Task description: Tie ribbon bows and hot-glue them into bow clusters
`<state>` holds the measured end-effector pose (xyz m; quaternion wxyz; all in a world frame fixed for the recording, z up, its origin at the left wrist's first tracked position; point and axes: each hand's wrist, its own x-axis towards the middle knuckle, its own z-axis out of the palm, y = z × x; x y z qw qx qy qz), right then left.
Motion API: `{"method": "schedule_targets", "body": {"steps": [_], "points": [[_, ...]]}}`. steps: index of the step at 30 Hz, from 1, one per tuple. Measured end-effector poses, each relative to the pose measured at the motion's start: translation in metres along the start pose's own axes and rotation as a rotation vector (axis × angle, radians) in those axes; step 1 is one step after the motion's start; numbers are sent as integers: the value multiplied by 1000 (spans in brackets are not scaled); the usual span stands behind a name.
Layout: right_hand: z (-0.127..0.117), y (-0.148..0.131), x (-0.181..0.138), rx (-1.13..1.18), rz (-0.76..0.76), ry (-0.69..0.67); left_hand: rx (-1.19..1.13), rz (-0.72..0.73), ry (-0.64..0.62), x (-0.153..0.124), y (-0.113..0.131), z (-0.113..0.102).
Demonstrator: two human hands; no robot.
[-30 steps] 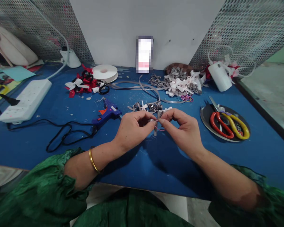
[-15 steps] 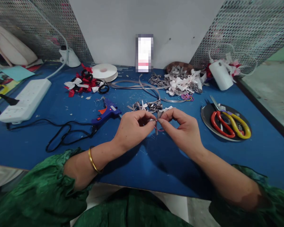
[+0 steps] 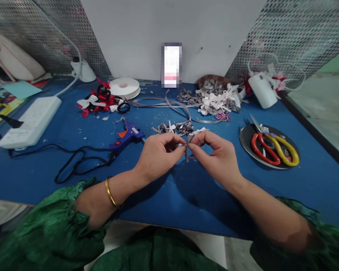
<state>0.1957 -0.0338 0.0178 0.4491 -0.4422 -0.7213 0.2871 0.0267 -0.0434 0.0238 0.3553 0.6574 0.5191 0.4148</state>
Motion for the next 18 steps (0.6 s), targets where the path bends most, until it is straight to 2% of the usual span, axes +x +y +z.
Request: {"method": "schedule_targets", "body": {"steps": [18], "points": [[0,-2,1,-12,-10,12,-46,10,-20,0,0,1]]}}
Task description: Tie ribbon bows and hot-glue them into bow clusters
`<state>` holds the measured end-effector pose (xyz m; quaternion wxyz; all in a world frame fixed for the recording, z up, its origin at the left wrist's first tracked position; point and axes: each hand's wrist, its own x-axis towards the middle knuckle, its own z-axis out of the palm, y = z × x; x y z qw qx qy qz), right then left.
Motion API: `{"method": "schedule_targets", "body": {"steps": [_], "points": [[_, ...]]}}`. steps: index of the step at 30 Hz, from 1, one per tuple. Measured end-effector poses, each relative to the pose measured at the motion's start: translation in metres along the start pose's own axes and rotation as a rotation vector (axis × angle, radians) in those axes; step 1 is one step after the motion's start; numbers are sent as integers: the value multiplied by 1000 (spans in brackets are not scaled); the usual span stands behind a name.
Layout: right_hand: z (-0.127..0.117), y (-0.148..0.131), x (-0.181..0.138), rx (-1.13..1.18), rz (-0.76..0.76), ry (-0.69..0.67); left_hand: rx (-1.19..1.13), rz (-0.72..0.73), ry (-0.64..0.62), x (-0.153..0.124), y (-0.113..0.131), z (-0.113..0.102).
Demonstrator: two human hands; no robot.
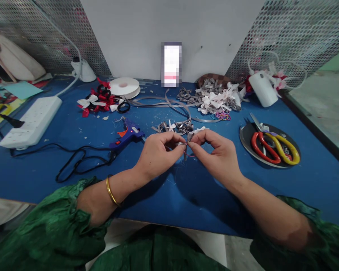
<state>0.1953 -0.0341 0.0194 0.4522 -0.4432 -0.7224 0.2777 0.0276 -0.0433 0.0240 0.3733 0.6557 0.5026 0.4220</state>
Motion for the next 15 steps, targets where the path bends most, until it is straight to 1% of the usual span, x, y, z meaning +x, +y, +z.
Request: {"method": "schedule_targets", "body": {"steps": [5,15], "points": [[0,0,0,8,3,-3,-24,-18,-28,0,0,0],[1,-1,-1,13,18,-11,-20,-36,-33,0,0,-1]]}}
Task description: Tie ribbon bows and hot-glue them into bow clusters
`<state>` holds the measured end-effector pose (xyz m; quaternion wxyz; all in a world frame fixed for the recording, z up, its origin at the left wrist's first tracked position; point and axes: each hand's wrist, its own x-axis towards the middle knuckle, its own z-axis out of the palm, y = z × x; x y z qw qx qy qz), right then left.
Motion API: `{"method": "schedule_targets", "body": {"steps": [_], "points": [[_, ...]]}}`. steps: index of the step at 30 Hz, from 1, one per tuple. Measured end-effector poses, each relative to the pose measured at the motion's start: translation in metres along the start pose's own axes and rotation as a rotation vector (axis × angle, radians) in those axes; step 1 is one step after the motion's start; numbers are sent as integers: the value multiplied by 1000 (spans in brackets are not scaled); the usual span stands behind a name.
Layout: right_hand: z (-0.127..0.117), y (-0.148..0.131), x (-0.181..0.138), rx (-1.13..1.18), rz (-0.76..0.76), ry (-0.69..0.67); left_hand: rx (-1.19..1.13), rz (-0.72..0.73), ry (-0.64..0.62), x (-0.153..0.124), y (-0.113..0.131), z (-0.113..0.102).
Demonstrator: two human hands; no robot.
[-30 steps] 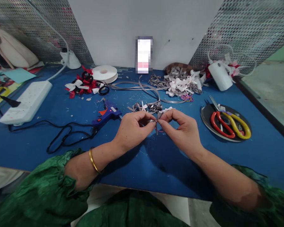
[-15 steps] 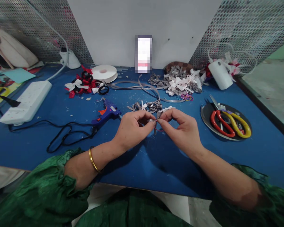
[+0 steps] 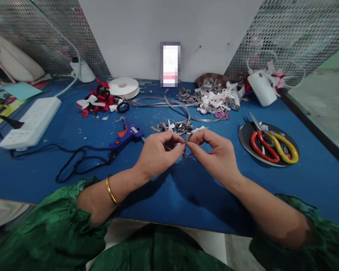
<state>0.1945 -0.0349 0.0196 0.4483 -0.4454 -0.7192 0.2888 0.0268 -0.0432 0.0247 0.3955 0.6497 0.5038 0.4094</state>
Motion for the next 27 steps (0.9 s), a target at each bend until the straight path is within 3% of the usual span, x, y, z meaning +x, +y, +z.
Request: {"method": "schedule_targets", "body": {"steps": [27], "points": [[0,1,-1,-39,-15,-28,43,8,13,0,0,0]]}}
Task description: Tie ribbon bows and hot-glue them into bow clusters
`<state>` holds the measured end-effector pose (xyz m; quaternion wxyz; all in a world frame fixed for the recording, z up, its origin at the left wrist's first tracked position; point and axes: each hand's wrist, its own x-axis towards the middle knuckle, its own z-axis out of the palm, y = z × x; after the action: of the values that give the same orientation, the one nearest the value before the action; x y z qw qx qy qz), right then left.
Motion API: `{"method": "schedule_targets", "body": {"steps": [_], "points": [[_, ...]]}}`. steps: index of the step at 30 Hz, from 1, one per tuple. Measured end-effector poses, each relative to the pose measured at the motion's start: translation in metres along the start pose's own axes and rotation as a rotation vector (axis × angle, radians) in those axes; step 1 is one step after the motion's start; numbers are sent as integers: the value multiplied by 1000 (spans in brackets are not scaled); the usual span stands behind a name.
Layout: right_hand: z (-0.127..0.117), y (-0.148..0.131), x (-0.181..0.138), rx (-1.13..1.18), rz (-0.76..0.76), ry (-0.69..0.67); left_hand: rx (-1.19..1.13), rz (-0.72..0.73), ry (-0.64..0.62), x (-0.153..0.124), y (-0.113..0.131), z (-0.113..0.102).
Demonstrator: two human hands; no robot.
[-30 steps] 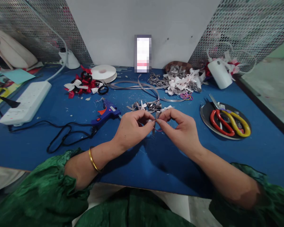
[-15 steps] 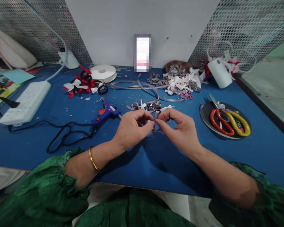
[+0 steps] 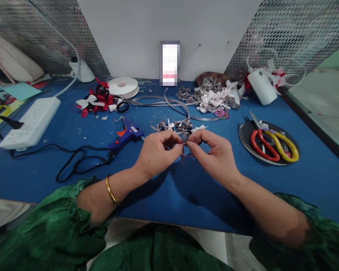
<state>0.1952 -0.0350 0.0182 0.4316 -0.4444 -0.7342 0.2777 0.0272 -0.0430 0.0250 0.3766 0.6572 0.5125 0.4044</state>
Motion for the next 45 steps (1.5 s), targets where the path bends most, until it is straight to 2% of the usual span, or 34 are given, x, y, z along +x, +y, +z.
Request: {"method": "schedule_targets", "body": {"steps": [14,23,32,38,45], "points": [[0,1,-1,-67,-44,-7,1,-3,-4,1,1,0],[0,0,0,-72,-46,31,-81,-25,-41,0,0,-3],[1,1,-1,-77,-43,4,35,-15,-11,1,-1,1],[0,1,-1,-76,-43,13,-23,-36,-32,0,1,0],[1,0,-1,-79,-53,1,13,-18,0,1,-3,1]]}}
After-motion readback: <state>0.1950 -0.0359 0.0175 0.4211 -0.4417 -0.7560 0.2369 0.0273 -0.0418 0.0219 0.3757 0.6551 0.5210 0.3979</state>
